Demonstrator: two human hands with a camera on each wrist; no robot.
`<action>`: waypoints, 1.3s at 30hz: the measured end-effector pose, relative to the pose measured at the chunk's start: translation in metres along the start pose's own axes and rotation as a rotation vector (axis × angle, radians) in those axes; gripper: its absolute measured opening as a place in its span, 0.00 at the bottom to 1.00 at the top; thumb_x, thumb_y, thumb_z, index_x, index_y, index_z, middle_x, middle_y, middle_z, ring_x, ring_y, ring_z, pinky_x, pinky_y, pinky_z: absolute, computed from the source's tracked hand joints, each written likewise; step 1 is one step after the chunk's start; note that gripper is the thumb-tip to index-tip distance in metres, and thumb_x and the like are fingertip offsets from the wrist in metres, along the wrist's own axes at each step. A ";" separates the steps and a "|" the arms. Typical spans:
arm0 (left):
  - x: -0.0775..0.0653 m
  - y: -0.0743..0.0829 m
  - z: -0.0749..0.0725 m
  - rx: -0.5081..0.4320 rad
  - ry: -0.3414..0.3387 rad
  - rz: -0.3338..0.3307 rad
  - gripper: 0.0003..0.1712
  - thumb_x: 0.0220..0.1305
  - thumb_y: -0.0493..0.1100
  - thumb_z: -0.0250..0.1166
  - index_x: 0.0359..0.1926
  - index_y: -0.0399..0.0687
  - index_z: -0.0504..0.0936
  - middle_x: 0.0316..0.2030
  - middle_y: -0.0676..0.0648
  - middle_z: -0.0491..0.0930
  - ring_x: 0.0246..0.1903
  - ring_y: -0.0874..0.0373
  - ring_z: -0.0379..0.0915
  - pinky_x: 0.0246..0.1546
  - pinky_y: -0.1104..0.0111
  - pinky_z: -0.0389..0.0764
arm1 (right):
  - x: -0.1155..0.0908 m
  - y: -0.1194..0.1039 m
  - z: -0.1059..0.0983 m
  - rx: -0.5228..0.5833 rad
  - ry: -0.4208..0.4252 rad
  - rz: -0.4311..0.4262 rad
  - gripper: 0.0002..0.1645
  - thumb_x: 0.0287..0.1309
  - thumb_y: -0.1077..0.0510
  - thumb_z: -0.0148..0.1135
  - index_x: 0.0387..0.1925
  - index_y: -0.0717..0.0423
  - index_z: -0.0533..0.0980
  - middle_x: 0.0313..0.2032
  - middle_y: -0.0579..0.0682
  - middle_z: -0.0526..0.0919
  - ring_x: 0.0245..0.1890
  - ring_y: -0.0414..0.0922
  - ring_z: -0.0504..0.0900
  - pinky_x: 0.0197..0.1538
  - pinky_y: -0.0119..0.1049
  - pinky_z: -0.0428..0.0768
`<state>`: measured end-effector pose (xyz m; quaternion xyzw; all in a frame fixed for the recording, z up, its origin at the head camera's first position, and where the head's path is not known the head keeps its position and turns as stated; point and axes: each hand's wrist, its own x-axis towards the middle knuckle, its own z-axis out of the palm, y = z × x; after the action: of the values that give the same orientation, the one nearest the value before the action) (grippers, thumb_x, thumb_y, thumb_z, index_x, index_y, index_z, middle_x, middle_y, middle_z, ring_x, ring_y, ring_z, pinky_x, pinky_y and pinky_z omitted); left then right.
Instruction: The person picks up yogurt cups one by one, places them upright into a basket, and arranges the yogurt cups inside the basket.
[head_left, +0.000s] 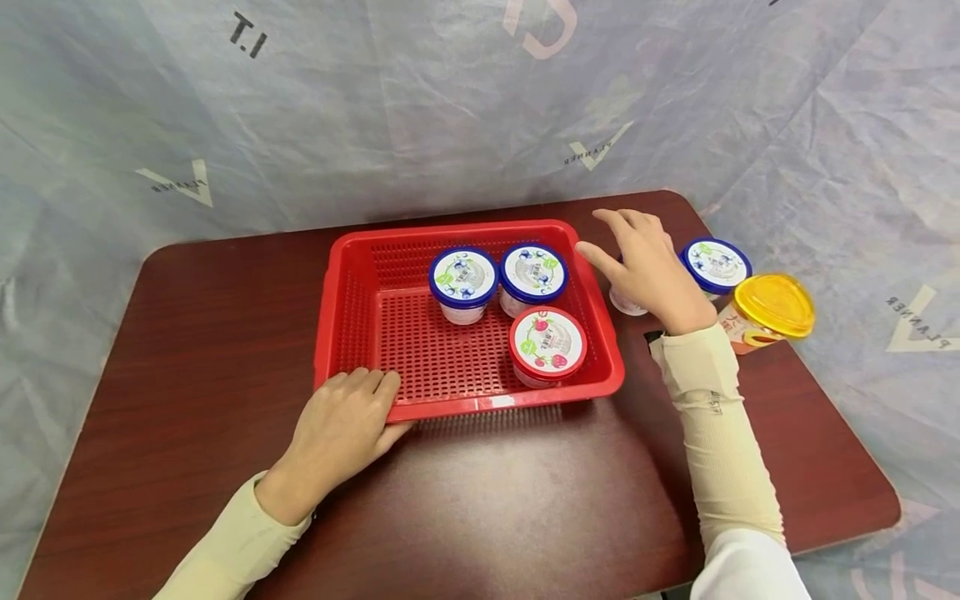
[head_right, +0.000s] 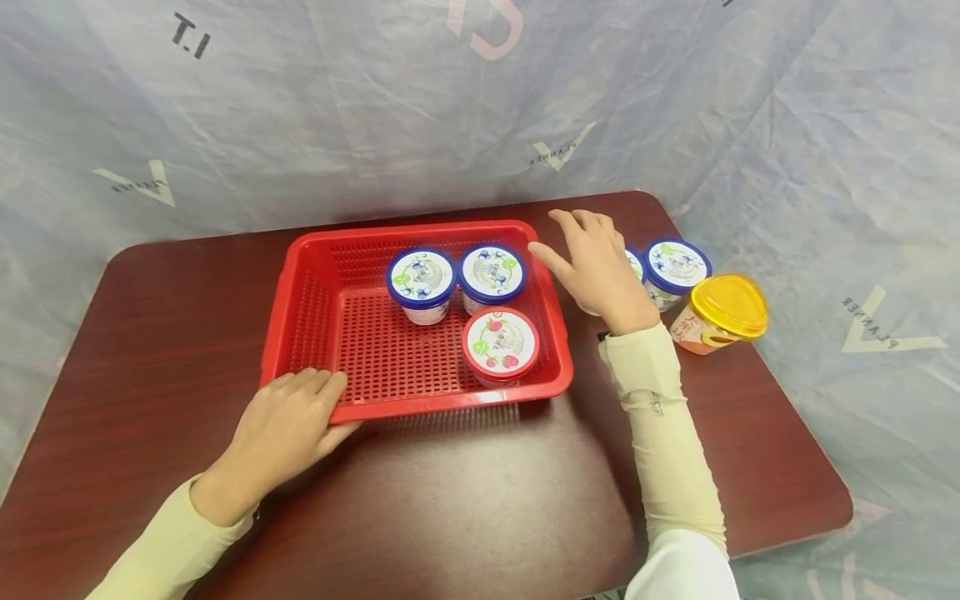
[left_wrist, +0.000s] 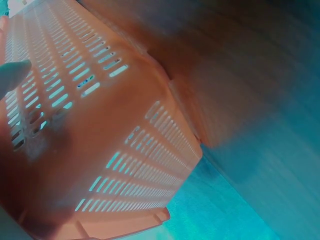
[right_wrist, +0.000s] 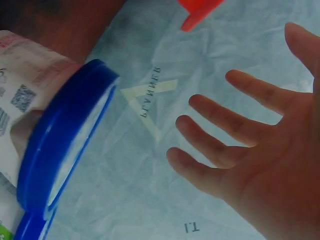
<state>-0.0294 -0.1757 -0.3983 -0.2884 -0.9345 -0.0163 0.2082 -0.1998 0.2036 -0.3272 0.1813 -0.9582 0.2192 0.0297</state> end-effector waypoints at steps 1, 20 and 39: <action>0.000 0.000 0.000 0.000 0.000 0.000 0.27 0.54 0.60 0.71 0.28 0.43 0.72 0.17 0.48 0.68 0.17 0.51 0.67 0.19 0.61 0.71 | 0.001 0.001 0.000 0.002 -0.006 0.006 0.44 0.68 0.34 0.50 0.74 0.57 0.58 0.70 0.65 0.62 0.72 0.64 0.52 0.70 0.64 0.48; 0.000 -0.001 -0.001 0.002 -0.012 0.002 0.28 0.51 0.60 0.74 0.29 0.43 0.72 0.18 0.48 0.68 0.18 0.52 0.67 0.20 0.61 0.72 | 0.013 0.040 0.014 -0.055 -0.022 0.159 0.45 0.67 0.36 0.53 0.74 0.59 0.58 0.70 0.70 0.58 0.71 0.68 0.50 0.71 0.65 0.45; 0.000 -0.001 0.000 -0.006 -0.007 0.005 0.26 0.52 0.58 0.73 0.28 0.42 0.72 0.19 0.48 0.71 0.18 0.51 0.68 0.21 0.61 0.73 | 0.013 0.054 0.019 -0.159 -0.153 0.300 0.51 0.60 0.39 0.63 0.73 0.62 0.56 0.65 0.75 0.61 0.66 0.72 0.56 0.68 0.68 0.52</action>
<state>-0.0303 -0.1768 -0.3979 -0.2916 -0.9343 -0.0178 0.2042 -0.2309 0.2367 -0.3646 0.0496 -0.9883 0.1301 -0.0620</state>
